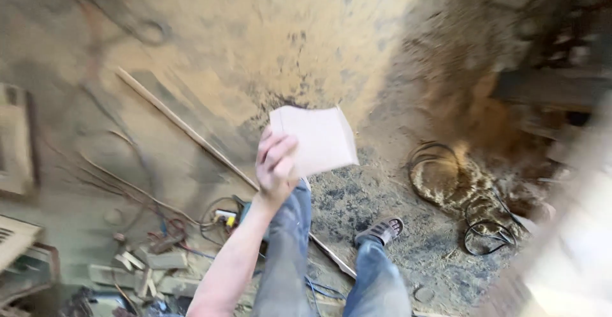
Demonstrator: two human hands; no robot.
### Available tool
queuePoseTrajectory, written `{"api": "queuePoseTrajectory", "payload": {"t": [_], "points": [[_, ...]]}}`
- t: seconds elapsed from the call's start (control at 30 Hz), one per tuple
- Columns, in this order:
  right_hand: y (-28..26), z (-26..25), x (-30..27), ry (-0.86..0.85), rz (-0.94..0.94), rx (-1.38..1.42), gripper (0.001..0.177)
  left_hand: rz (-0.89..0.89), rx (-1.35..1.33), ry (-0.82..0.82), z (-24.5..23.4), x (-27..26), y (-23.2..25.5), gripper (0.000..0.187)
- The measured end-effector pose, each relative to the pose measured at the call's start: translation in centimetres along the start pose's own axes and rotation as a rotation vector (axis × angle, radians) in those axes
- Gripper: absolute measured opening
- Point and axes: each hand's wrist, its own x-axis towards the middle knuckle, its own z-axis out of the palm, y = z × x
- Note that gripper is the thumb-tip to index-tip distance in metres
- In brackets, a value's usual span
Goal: The person measures and marks a piece of wood using a tape measure, a pencil, and a template in a woodworking shop.
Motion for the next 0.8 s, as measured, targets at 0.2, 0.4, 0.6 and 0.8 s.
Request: {"api": "queuePoseTrajectory", "payload": {"t": [0.2,0.4,0.6,0.8], "points": [[-25.7,-1.9,-5.0,0.162,-0.155,0.087,0.069,0.179,-0.151,-0.009,-10.9,13.0,24.6,0.021],[-30.3,-8.1,-16.3,-0.307,-0.06,1.154,0.05,0.336,-0.061,0.04,-13.9,16.4,45.4,0.019],[-23.6,-13.4,-21.0,0.032,-0.035,1.141,0.027,-0.012,-0.371,-0.263,-14.1,14.9,52.5,0.042],[-13.0,-9.5,-24.2,0.187,-0.185,1.242,0.031,-0.848,-1.178,-0.436,-11.9,14.7,56.2,0.035]]}}
